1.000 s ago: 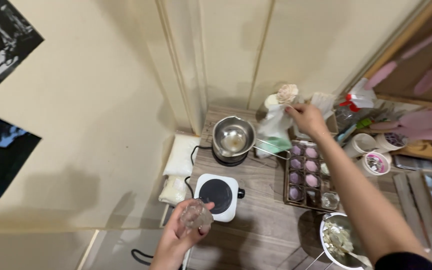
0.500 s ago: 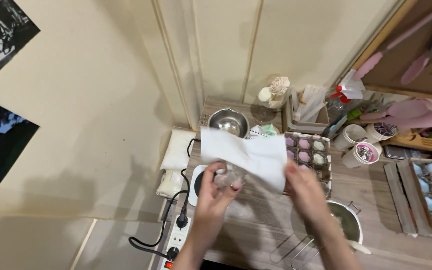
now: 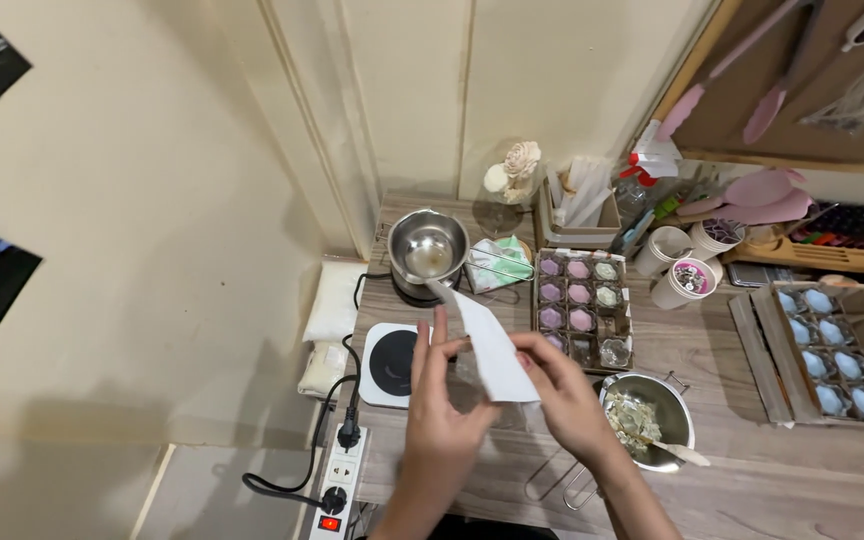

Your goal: The recorder prepares candle wax by mixing ingredients in a metal pot and cleans a glass container.

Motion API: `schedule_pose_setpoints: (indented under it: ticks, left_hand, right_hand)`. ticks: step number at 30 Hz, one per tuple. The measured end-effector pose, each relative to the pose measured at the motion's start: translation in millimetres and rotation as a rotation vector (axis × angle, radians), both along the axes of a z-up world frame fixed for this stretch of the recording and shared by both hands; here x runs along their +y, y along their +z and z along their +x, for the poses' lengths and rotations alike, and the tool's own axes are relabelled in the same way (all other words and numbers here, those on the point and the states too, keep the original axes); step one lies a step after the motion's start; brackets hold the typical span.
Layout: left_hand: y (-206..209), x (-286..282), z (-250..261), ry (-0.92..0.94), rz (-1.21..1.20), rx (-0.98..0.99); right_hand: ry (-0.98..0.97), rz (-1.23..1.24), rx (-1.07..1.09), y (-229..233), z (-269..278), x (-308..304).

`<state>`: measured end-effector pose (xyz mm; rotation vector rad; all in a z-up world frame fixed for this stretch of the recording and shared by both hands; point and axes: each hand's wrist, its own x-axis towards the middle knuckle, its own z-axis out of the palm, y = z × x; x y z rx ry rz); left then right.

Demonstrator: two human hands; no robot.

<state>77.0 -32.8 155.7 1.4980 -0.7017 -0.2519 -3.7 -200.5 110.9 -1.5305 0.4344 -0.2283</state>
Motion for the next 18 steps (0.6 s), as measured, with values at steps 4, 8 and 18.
schedule_pose_setpoints:
  ticks: [4, 8, 18]
  left_hand:
    - [-6, -1, -5, 0.112, 0.174, -0.214]
    - [-8, -7, -9, 0.036, 0.203, -0.238]
    - [-13, 2, -13, -0.027, 0.209, 0.004]
  right_hand:
    - [-0.046, 0.031, -0.04, 2, -11, 8]
    - [-0.134, 0.314, -0.261, -22, -21, 15]
    - [-0.352, 0.744, -0.145, -52, -13, 41]
